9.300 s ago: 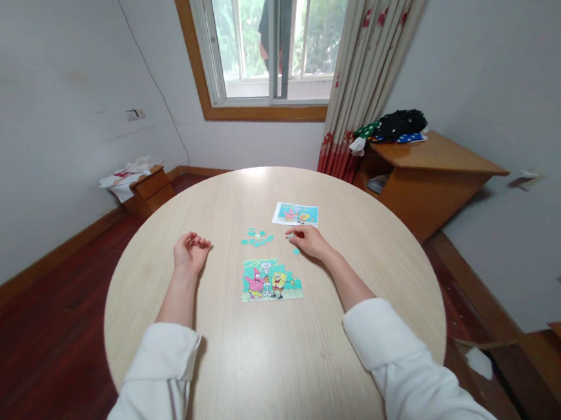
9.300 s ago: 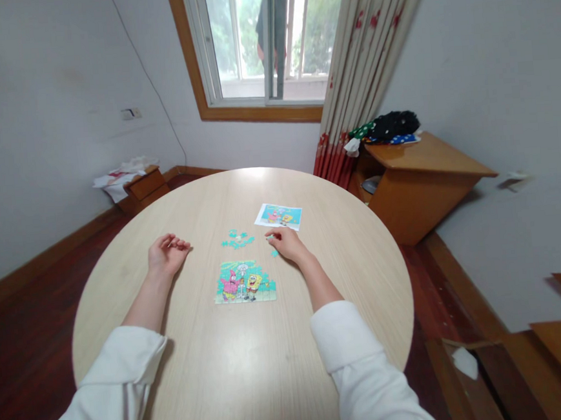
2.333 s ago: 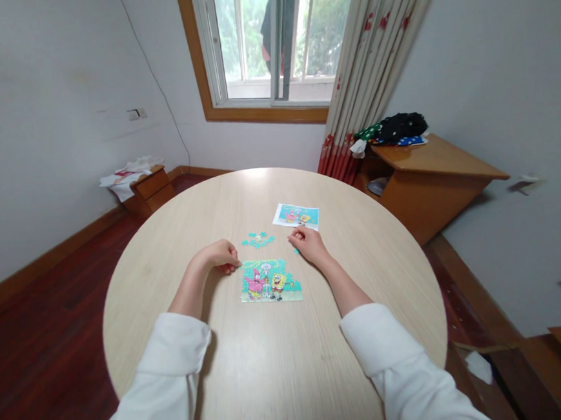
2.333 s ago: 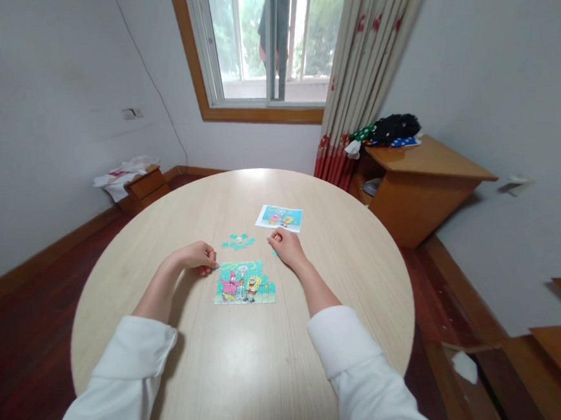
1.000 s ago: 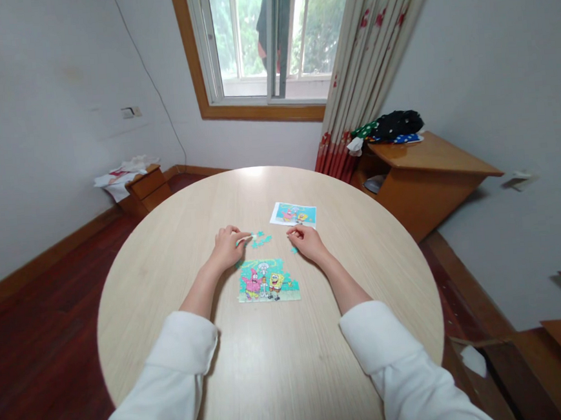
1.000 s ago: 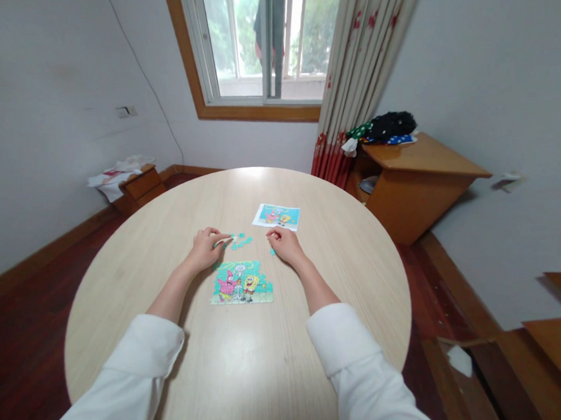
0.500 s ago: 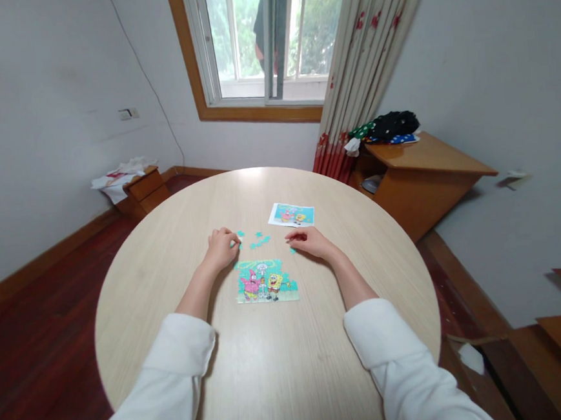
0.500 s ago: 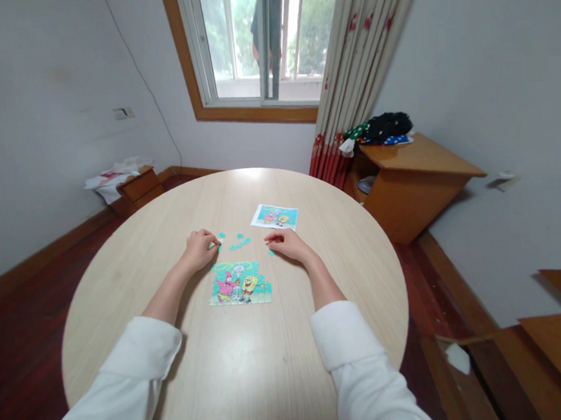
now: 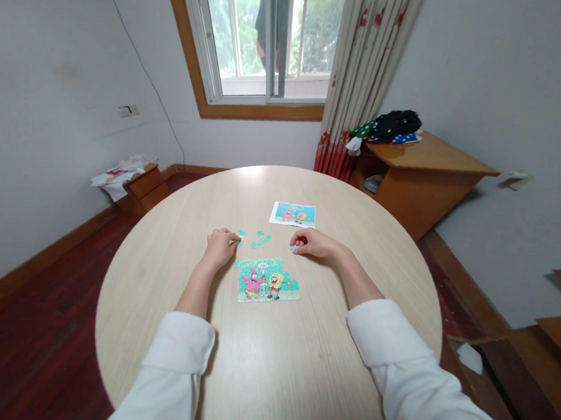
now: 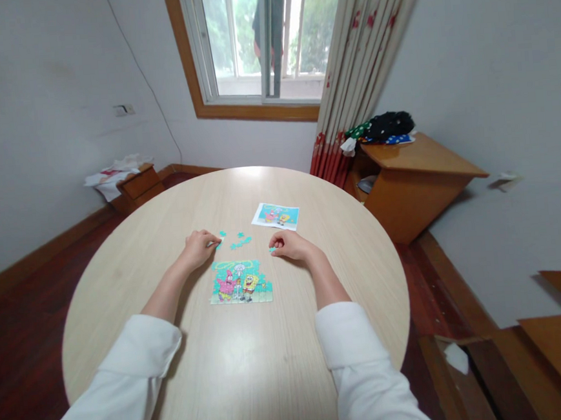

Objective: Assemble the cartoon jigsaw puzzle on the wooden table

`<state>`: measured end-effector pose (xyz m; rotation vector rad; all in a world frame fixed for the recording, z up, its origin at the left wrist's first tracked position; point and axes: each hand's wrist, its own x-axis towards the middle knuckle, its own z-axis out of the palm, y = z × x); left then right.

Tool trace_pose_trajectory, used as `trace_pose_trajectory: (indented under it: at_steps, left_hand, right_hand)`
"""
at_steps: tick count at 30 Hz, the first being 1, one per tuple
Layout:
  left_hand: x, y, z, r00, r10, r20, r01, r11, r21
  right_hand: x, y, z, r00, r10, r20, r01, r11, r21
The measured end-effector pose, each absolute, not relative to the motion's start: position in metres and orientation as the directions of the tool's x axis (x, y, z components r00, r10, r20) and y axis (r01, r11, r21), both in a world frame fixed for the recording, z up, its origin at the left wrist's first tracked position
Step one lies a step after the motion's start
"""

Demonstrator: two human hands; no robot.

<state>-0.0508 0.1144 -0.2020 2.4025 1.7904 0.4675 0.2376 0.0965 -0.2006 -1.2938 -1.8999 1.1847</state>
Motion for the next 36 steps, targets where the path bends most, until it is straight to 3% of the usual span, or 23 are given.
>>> trace_pose_trajectory:
  at_steps: [17, 24, 30, 36]
  left_hand:
    - [-0.050, 0.112, -0.192, 0.227, 0.968, 0.104, 0.900, -0.249, 0.357]
    - [-0.050, 0.109, -0.191, 0.203, 0.976, 0.075, 0.901, -0.216, 0.377]
    - [-0.052, 0.111, -0.192, 0.203, 0.977, 0.062, 0.904, -0.211, 0.372]
    - [-0.059, 0.110, -0.190, 0.315, 0.944, 0.095, 0.859, -0.326, 0.394]
  right_hand:
    - [0.239, 0.092, -0.197, -0.388, 0.922, 0.013, 0.311, 0.144, -0.939]
    - [0.241, 0.089, -0.199, -0.356, 0.934, 0.025, 0.155, 0.086, -0.984]
    - [0.238, 0.090, -0.199, -0.311, 0.950, 0.013, 0.153, 0.064, -0.986]
    - [0.238, 0.090, -0.200, -0.303, 0.953, 0.015, 0.141, 0.060, -0.988]
